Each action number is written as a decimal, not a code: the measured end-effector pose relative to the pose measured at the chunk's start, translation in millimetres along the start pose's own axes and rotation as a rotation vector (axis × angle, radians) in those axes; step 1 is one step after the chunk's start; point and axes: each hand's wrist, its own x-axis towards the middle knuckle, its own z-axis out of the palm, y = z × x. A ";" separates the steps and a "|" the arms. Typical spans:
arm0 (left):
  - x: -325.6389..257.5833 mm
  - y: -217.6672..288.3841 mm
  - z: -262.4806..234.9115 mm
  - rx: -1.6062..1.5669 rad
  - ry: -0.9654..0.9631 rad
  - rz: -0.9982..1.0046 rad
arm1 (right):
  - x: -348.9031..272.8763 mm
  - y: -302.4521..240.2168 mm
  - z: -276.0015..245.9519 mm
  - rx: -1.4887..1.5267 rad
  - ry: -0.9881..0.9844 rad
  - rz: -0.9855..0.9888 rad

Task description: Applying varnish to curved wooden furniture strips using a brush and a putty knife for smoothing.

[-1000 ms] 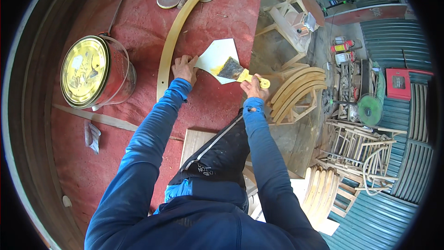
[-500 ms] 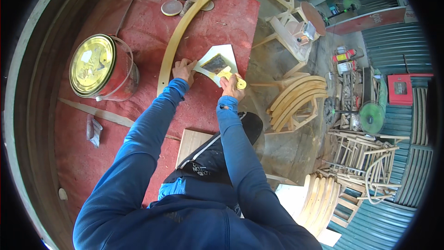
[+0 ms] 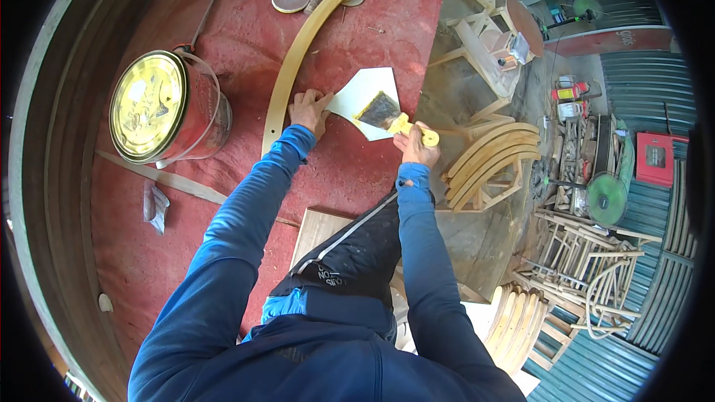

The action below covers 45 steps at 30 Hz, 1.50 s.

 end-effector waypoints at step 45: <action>1.4 -1.3 -1.9 -0.047 -0.034 0.015 | -17.5 -7.5 -35.4 -0.047 0.172 0.124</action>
